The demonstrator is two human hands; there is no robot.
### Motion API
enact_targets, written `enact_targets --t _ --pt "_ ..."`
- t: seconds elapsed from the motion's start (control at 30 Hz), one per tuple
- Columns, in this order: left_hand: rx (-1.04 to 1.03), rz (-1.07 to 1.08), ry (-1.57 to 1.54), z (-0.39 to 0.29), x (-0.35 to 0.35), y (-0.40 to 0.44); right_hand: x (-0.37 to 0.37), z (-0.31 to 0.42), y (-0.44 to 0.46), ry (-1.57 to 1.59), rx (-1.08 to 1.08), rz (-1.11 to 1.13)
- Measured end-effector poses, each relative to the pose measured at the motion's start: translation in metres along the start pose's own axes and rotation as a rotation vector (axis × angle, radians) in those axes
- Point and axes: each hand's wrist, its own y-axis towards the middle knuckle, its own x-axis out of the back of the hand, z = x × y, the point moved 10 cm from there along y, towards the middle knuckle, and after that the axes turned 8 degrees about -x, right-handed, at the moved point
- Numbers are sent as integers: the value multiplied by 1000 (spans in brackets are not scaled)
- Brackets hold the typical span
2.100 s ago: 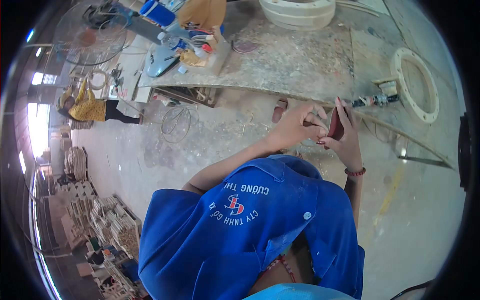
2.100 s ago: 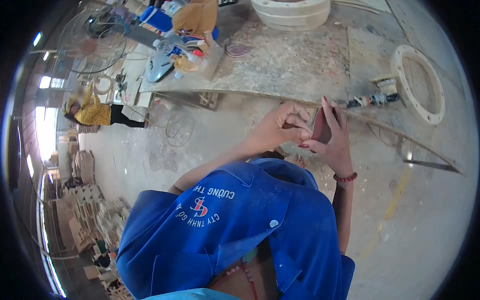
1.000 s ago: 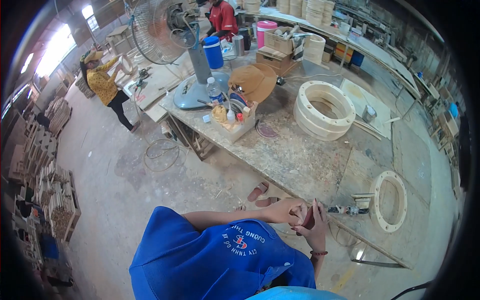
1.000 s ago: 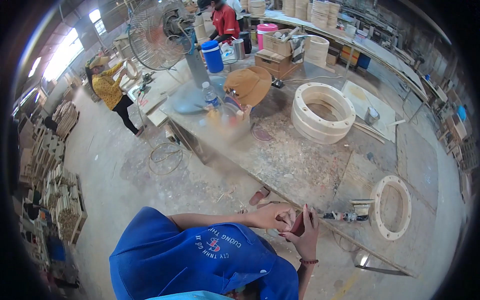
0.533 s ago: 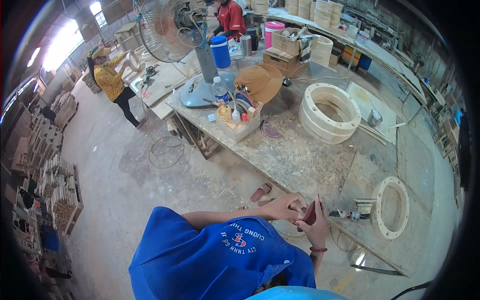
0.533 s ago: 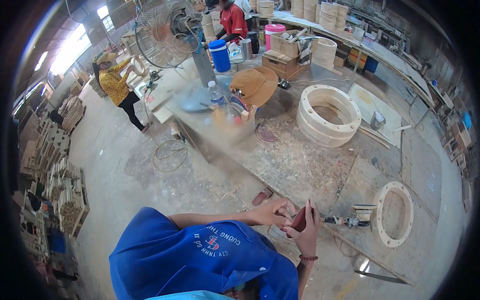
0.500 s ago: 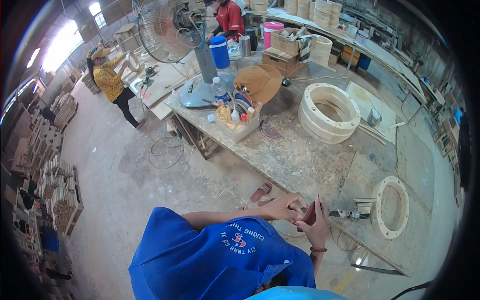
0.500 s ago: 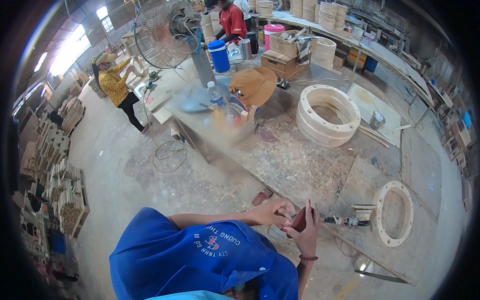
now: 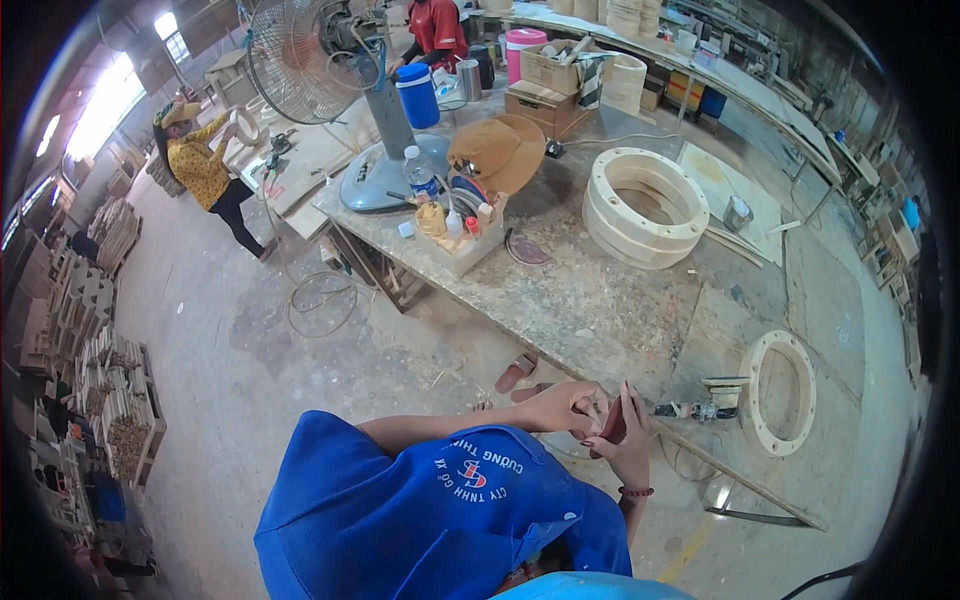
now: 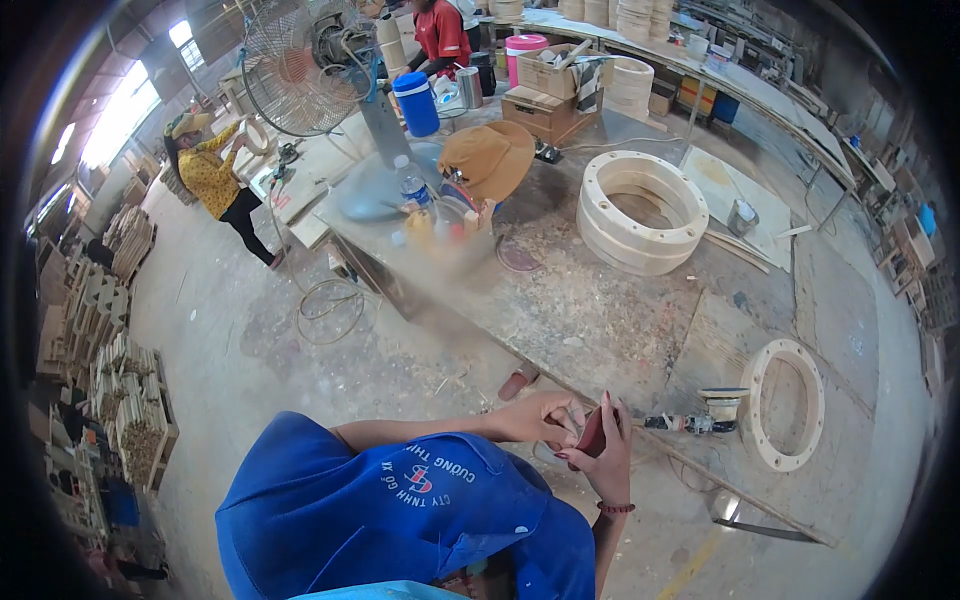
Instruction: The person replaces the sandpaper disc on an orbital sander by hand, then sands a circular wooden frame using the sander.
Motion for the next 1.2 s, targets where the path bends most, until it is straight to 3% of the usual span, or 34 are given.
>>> enact_targets --t 1.2 --pt "-15 58 72 0 -18 -9 -1 5 -20 -171 30 -3"
